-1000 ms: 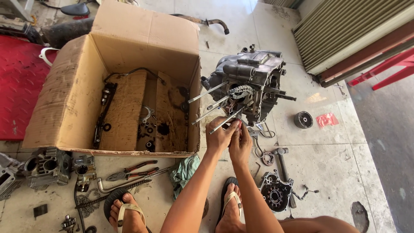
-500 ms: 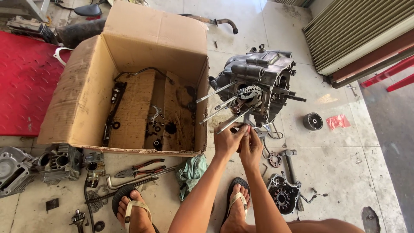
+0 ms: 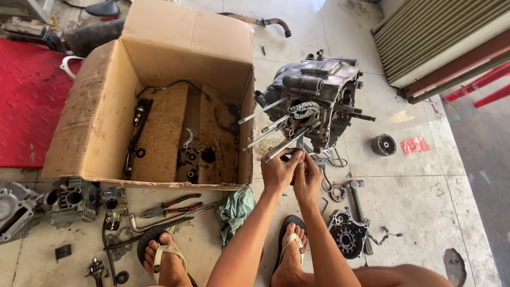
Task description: Disassembling and adjusting components of a motorcycle engine using a screwdriver
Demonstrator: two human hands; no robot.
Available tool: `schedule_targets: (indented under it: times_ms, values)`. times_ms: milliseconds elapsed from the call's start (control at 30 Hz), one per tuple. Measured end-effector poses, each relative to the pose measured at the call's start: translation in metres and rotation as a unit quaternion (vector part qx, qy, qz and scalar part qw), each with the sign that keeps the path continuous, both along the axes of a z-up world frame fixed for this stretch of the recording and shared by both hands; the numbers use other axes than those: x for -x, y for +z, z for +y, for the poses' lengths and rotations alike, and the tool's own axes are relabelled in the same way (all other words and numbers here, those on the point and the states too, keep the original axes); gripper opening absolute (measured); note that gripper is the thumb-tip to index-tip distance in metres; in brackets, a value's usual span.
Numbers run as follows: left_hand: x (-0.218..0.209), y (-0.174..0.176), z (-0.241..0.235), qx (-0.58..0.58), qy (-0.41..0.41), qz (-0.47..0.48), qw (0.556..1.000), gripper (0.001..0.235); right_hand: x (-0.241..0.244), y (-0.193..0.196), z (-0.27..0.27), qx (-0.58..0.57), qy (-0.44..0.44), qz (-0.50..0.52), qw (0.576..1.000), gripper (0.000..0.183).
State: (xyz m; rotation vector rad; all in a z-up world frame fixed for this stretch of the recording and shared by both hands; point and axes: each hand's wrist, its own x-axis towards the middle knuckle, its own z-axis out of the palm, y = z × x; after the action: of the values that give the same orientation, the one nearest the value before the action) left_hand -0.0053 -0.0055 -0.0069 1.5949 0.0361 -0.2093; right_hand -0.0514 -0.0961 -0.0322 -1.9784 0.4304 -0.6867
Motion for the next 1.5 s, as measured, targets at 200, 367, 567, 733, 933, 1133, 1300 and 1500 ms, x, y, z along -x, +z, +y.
schedule_targets:
  times_ms: [200,367,567,733,933,1133,1300,1500]
  values:
    - [0.003,-0.004,-0.002,-0.040,0.020,-0.022,0.999,0.024,0.003,0.012,0.003,0.033,0.010,0.012,0.999,0.032]
    - [0.004,-0.008,0.001,-0.005,0.018,-0.007,1.000,0.020,0.005,0.008,0.010,0.027,0.002,0.012,1.000,0.032]
    - [0.007,-0.034,-0.016,0.120,0.027,-0.054,0.991,0.017,0.011,0.018,0.002,0.094,-0.019,0.006,0.995,0.030]
    - [0.009,-0.028,-0.025,0.109,0.044,-0.086,0.989,0.020,0.014,0.017,-0.004,0.065,-0.022,0.001,0.998,0.030]
    - [0.007,-0.020,-0.012,0.078,0.036,-0.080,0.993,0.018,0.014,0.024,0.008,0.024,-0.023,0.000,0.999,0.027]
    - [0.004,-0.038,-0.013,0.055,0.032,-0.059,0.996,0.022,0.009,0.014,0.006,0.058,-0.021,0.008,0.998,0.029]
    - [0.009,-0.033,-0.013,0.085,0.038,-0.063,0.994,0.019,0.012,0.006,0.000,0.056,-0.022,0.009,0.998,0.028]
    - [0.007,-0.049,-0.022,0.125,0.045,-0.069,0.989,0.017,0.010,0.007,-0.003,0.090,-0.019,0.010,0.996,0.029]
